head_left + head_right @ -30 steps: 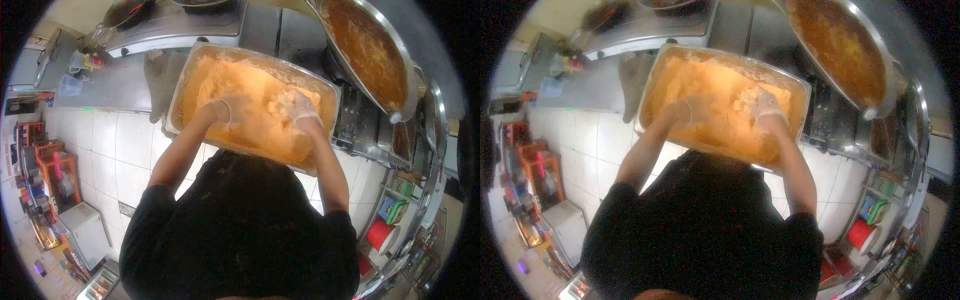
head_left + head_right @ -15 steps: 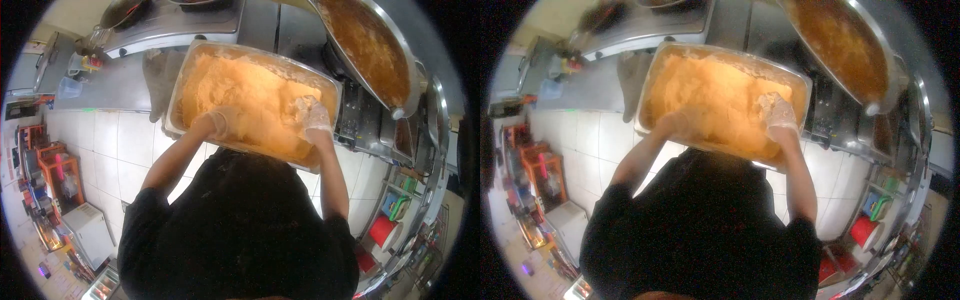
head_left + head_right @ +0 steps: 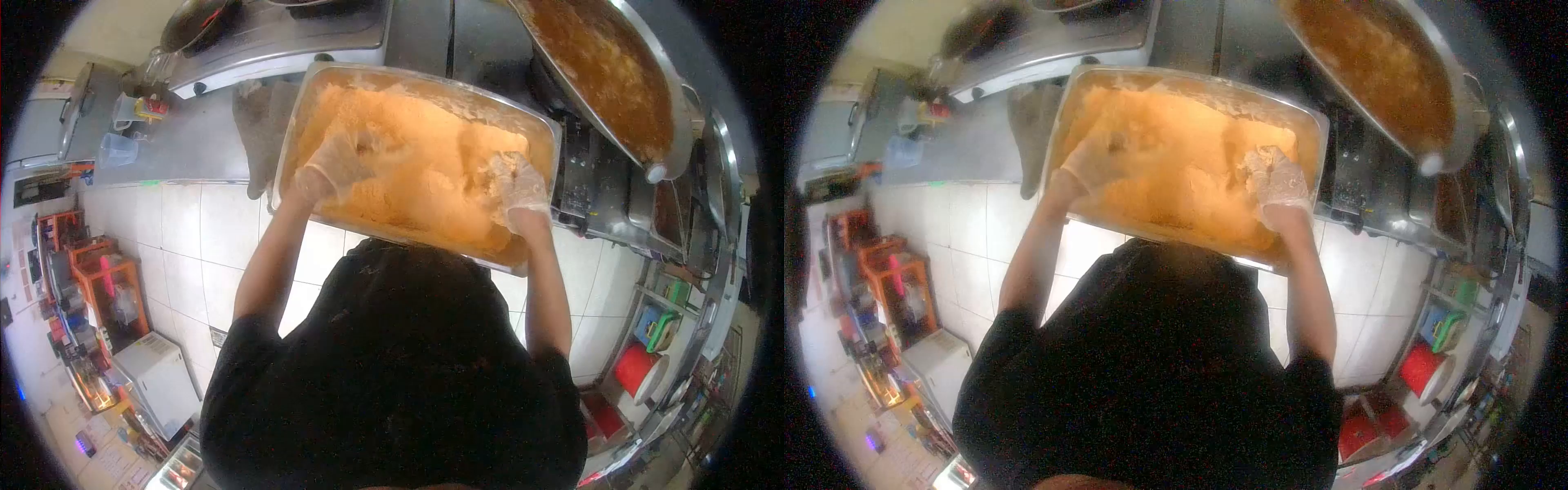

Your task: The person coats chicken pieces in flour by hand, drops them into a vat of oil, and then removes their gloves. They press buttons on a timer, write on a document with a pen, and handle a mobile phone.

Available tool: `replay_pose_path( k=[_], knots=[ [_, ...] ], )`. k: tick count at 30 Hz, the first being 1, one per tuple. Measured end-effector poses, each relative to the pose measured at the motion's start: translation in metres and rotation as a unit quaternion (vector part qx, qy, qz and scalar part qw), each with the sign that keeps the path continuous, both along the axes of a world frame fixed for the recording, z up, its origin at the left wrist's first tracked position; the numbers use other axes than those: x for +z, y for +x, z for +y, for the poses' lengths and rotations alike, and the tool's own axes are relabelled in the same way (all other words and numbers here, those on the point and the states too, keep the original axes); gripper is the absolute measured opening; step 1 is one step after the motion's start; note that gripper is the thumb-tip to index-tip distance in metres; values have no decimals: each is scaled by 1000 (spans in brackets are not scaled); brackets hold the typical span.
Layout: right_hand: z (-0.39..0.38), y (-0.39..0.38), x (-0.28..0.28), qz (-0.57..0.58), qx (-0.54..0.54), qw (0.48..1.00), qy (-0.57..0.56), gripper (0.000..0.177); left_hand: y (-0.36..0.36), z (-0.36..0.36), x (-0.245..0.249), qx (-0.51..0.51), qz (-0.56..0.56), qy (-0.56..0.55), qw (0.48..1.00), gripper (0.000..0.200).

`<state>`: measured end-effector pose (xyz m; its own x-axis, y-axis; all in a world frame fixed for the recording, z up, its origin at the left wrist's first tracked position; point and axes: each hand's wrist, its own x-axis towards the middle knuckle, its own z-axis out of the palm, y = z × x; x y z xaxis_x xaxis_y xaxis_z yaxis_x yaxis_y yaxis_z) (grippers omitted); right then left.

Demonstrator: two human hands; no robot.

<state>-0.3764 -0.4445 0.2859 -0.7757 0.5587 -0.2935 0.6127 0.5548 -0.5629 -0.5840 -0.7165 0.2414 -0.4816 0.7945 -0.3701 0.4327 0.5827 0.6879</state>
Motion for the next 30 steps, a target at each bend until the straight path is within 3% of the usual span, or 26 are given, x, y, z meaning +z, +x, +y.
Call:
replay_pose_path(
  k=[1, 2, 4, 5, 7, 8, 10, 11, 13, 17, 20, 22, 23, 25, 26, 28, 29, 30],
  knots=[
    [1, 0, 2, 5, 5, 1000, -26, 47, 5, 2, 12, -40, 64, -48, 996, 36],
    [0, 0, 5, 5, 6, 1000, -27, 47, 4, -5, -9, -39, 64, -48, 996, 36],
    [-4, 0, 9, 6, -2, 999, -41, 44, 1, -24, -69, -170, 166, 107, 965, 37],
    [-2, 1, 5, 6, 1, 999, -41, 44, -1, -18, -61, -168, 167, 106, 966, 37],
    [3, 5, -13, 25, 23, 999, -13, 41, -2, 11, -37, -38, 107, 36, 993, 39],
    [3, 5, -18, 25, 25, 999, -13, 41, -4, 23, -50, -36, 107, 36, 993, 39],
    [2, 4, -25, 50, 53, 997, -30, 40, -12, 44, -89, -15, 225, 102, 969, 32],
    [0, 2, -20, 51, 55, 997, -30, 40, -14, 58, -88, -13, 226, 101, 969, 32],
    [-8, -3, -4, 27, 78, 994, -72, 39, -17, 83, -84, -198, 229, -131, 944, 40],
    [-10, 1, -8, 29, 60, 994, -86, 35, -22, 102, -100, -265, 303, -187, 896, 38],
    [-10, 4, -11, 37, 46, 995, -78, 35, -21, 90, -139, -283, 363, -120, 880, 38],
    [-11, 5, 3, 29, 44, 991, -126, 49, -18, 79, -163, -188, 445, 124, 867, 40],
    [-12, 5, 6, 29, 41, 991, -126, 49, -15, 81, -167, -192, 444, 125, 866, 40],
    [-12, 5, 10, 3, 15, 990, -137, 53, 1, 91, -147, -141, 318, 68, 935, 46],
    [-9, 7, 8, 3, 13, 991, -136, 53, 3, 94, -132, -142, 317, 70, 935, 46],
    [0, 11, -4, 12, 37, 997, -74, 51, 5, 104, -82, -81, 127, -78, 986, 51],
    [4, 14, -13, 11, 34, 997, -73, 51, 10, 104, -65, -84, 126, -77, 985, 51],
    [6, 16, -20, 26, 47, 998, -32, 50, 16, 100, -50, -158, 147, -9, 976, 56]
  ],
)
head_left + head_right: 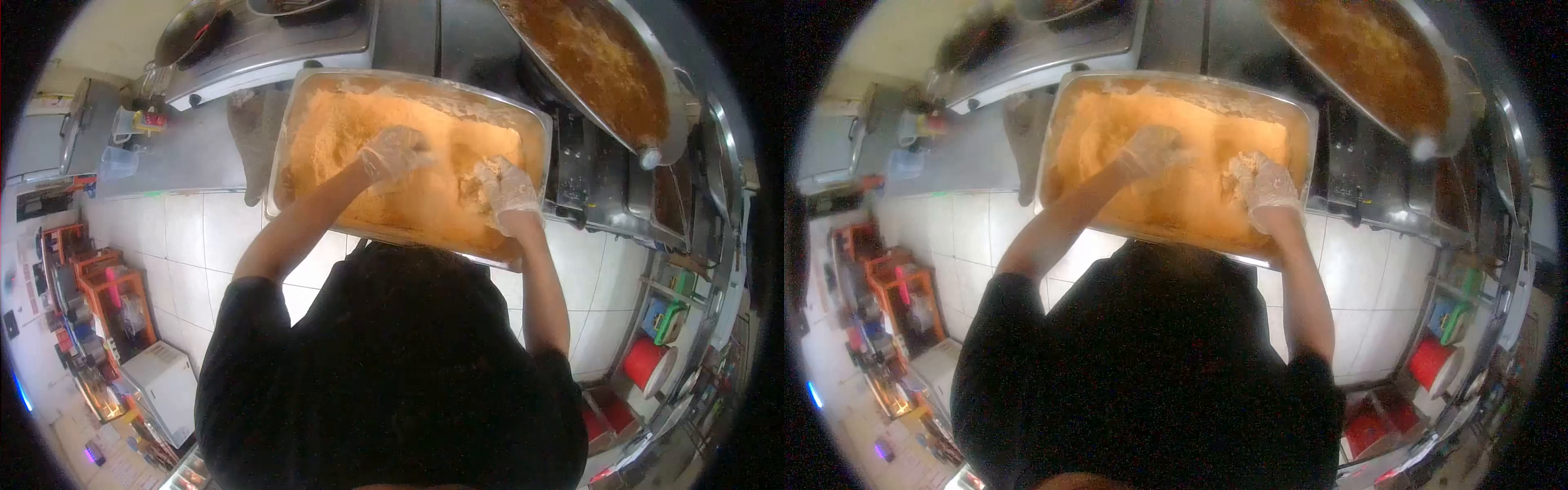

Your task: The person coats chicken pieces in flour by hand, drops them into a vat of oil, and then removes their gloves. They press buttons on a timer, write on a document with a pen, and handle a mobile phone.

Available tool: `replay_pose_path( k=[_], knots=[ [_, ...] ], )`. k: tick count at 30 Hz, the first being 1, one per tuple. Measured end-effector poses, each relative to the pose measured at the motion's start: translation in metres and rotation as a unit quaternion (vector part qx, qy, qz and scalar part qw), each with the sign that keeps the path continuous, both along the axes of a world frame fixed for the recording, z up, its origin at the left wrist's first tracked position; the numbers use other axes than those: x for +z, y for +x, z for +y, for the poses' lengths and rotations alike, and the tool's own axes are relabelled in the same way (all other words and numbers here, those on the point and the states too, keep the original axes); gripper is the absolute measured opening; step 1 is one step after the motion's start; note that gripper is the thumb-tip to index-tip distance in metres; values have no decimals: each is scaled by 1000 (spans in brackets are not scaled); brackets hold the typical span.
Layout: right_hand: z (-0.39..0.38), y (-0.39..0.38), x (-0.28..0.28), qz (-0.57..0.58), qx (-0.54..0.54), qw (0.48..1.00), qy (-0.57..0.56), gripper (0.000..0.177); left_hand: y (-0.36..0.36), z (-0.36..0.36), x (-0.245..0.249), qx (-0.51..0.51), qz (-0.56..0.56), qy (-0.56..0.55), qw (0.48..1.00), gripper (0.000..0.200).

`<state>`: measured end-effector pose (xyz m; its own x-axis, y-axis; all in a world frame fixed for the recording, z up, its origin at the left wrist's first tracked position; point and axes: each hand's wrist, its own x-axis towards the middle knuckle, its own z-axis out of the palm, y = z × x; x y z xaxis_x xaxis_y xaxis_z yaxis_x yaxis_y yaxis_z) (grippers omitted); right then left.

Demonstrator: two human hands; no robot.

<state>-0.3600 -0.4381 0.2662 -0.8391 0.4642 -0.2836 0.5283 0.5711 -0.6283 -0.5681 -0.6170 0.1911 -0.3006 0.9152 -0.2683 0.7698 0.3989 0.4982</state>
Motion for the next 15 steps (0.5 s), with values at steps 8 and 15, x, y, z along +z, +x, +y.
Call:
replay_pose_path(
  k=[8, 15],
  knots=[
    [0, -1, 15, -28, -16, 999, -15, 45, 42, 19, -32, -215, 61, -128, 966, 53],
    [10, 10, -4, -1, -23, 1000, 13, 44, -13, 15, -16, -102, -15, -99, 990, 45]
  ],
)
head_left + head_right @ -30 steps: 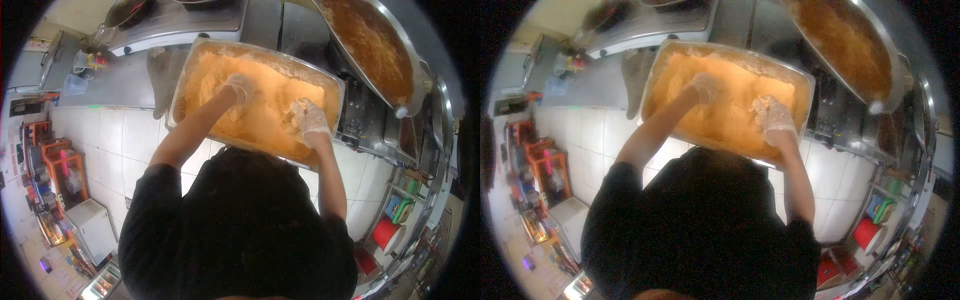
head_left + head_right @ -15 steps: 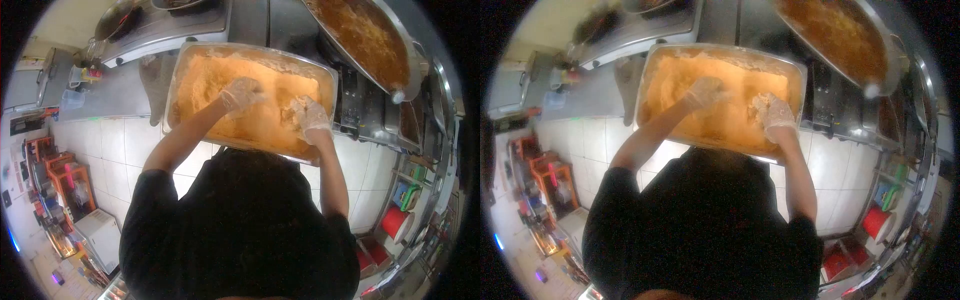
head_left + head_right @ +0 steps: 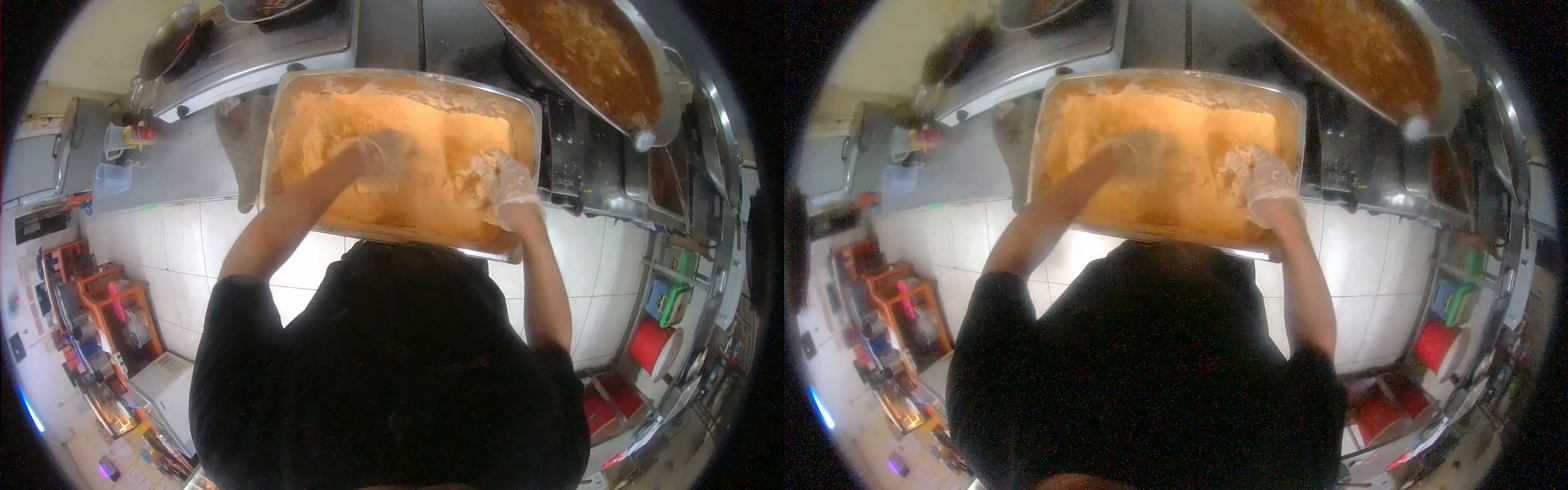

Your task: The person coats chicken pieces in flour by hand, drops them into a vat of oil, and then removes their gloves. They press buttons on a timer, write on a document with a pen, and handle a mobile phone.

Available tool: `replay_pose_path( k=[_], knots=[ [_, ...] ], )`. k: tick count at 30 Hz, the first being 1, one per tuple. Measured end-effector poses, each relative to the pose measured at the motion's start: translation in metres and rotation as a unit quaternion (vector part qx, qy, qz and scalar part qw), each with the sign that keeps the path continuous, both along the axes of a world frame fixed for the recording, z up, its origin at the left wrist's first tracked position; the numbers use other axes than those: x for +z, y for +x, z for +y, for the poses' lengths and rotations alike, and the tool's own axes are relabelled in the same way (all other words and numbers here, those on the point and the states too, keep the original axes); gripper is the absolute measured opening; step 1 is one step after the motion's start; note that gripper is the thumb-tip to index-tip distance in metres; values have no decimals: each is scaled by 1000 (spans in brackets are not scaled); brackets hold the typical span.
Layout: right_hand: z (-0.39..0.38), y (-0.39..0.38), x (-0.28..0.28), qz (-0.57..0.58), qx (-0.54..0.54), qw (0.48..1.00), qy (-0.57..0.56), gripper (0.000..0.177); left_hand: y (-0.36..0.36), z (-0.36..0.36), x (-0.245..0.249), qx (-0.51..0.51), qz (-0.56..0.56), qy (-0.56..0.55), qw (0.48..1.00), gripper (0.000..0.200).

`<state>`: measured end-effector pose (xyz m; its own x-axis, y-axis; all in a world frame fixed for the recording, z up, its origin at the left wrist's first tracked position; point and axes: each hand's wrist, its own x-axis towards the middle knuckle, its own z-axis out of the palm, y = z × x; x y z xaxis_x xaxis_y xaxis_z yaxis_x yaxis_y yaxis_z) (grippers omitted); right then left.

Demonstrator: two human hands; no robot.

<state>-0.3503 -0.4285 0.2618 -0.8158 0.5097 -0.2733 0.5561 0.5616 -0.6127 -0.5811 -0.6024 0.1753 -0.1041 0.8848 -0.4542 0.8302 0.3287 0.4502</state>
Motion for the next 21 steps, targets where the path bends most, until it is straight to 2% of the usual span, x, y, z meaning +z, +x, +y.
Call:
replay_pose_path(
  k=[1, 3, 7, 9, 10, 12, 13, 15, 16, 18, 19, 21],
  knots=[
    [1, 0, 3, -17, -10, 1000, -23, 45, -11, -11, 2, -2, 0, -2, 1000, 45],
    [-4, 0, 18, -9, -14, 1000, -22, 44, -32, -30, 4, 58, -23, 63, 996, 40],
    [-2, -4, 15, -9, -5, 999, -43, 45, -46, -40, -28, 26, -1, 96, 995, 49],
    [-5, -10, 23, -24, 1, 999, -45, 43, -36, -32, -46, 43, 60, 222, 972, 54],
    [-6, -12, 26, -40, 4, 998, -47, 41, -29, -23, -33, 44, 59, 223, 972, 54],
    [-6, -13, 26, -41, 17, 998, -40, 40, -14, -1, 8, 28, -117, 27, 992, 53],
    [-6, -14, 25, -40, 29, 998, -35, 39, -15, 1, -13, 30, -117, 28, 992, 53],
    [-4, -13, 5, -24, 38, 999, -4, 44, -18, 4, -62, -141, 60, 106, 982, 48],
    [-4, -13, 2, -9, 44, 999, 28, 49, -15, 8, -38, -140, 60, 107, 982, 48],
    [-5, -12, 12, -22, 41, 999, 21, 49, -9, 14, 14, -76, 79, -37, 993, 51],
    [-6, -12, 15, -34, 35, 999, 11, 50, -6, 10, 28, -76, 79, -37, 993, 51],
    [-1, -6, 4, -18, 37, 999, 20, 50, -5, -13, 53, 33, 11, -3, 999, 48]
  ],
)
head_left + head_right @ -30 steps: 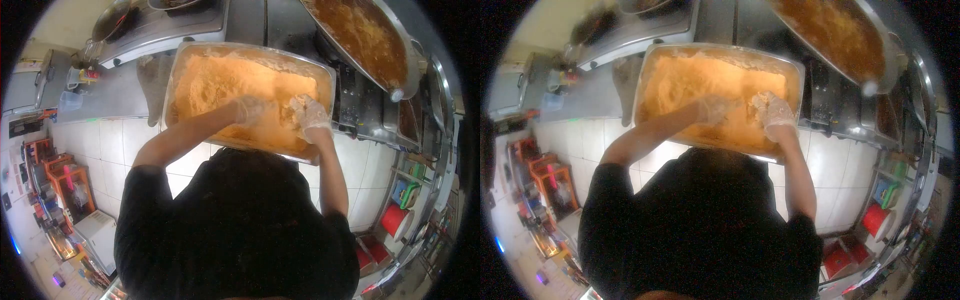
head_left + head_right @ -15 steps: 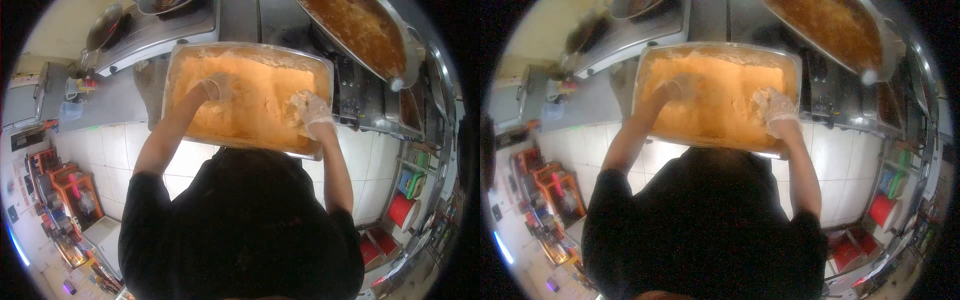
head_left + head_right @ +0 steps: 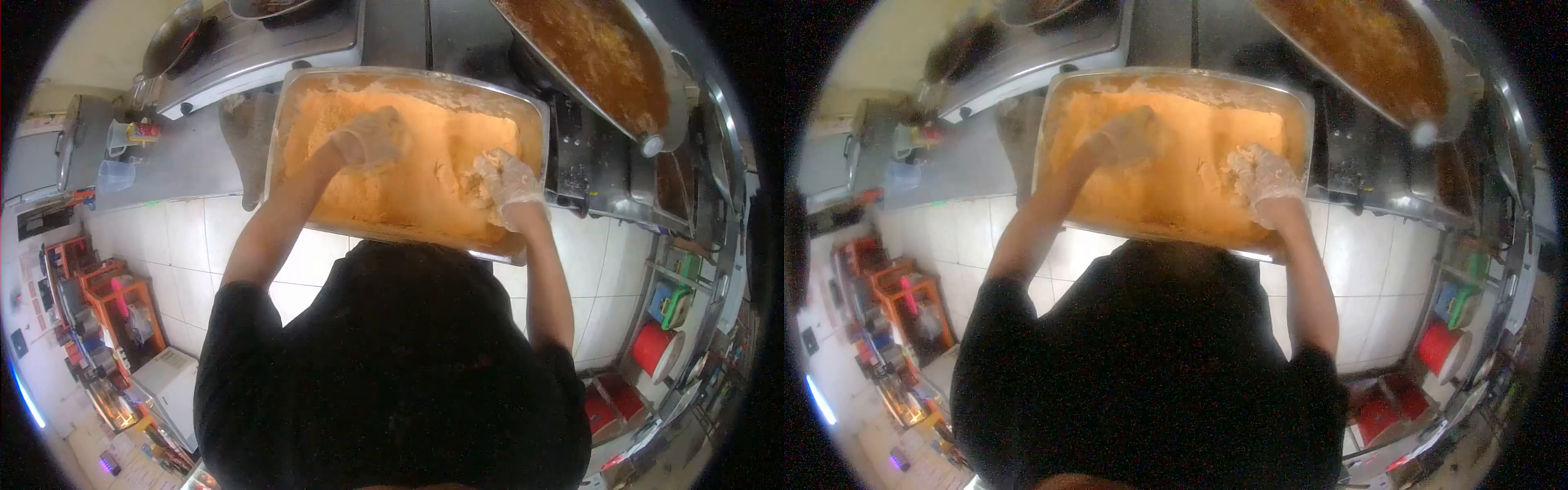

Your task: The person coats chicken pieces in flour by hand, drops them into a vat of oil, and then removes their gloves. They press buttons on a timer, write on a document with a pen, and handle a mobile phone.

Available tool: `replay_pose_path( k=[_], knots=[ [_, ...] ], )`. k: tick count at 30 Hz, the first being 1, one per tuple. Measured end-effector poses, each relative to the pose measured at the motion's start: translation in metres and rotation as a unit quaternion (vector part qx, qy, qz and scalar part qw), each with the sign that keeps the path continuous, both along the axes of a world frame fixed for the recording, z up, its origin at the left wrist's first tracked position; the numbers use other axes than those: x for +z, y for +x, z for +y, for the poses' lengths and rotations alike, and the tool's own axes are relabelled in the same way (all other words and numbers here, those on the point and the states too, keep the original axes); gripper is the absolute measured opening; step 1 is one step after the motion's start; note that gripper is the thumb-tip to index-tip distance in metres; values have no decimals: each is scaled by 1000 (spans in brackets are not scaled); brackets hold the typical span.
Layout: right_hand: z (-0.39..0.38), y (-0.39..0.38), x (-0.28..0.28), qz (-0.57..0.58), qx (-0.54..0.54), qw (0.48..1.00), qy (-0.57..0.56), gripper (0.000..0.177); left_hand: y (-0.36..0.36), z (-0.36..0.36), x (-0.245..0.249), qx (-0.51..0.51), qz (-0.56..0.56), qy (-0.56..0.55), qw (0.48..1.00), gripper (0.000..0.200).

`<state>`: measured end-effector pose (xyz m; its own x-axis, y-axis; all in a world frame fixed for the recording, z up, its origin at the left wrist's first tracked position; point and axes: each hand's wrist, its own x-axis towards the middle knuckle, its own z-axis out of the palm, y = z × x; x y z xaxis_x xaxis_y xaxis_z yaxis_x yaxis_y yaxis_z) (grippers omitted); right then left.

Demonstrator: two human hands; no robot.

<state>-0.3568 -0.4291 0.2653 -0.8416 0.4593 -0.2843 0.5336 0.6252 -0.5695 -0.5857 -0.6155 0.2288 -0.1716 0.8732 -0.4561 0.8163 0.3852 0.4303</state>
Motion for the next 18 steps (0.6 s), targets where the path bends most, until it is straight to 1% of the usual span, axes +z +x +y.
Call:
replay_pose_path(
  k=[1, 3, 4, 6, 7, 8, 9, 10, 11, 12, 13, 15, 16, 18],
  knots=[
    [0, 2, -3, 15, 5, 1000, 12, 49, -1, -15, 10, 55, -34, 18, 998, 46],
    [-2, 2, 2, 10, -7, 1000, -5, 49, -8, -40, 21, 167, -99, 57, 979, 44],
    [-3, 1, 4, 4, -15, 1000, -18, 48, -14, -52, 9, 169, -100, 54, 979, 44],
    [-3, 2, 2, 10, -4, 1000, -14, 45, -23, -77, -36, 87, -141, 115, 979, 45],
    [-3, 2, 2, 19, 4, 1000, -7, 42, -25, -85, -50, 91, -141, 114, 979, 45],
    [-5, 0, 5, 18, 8, 1000, -8, 42, -27, -92, -62, 194, -218, 128, 948, 48],
    [-9, -2, 12, 13, -9, 999, -37, 42, -28, -96, -72, 294, -291, 140, 900, 51],
    [-11, -5, 16, 8, -27, 997, -65, 43, -29, -93, -80, 297, -290, 141, 899, 51],
    [-12, -7, 16, 9, -23, 998, -66, 43, -29, -86, -89, 244, -184, 162, 938, 51],
    [-13, -8, 17, -1, -30, 995, -95, 43, -26, -78, -94, 188, -75, 179, 963, 50],
    [-13, -11, 17, -11, -37, 992, -124, 42, -17, -69, -77, 191, -73, 180, 962, 50],
    [-13, -10, 8, 0, -22, 993, -112, 41, 0, -53, -48, 212, -83, 107, 968, 50],
    [-13, -10, 5, 11, -11, 995, -101, 40, 4, -44, -51, 214, -83, 108, 967, 50],
    [-15, -11, 7, 0, -11, 994, -111, 41, 9, -31, -60, 174, 27, -7, 984, 49]
  ],
)
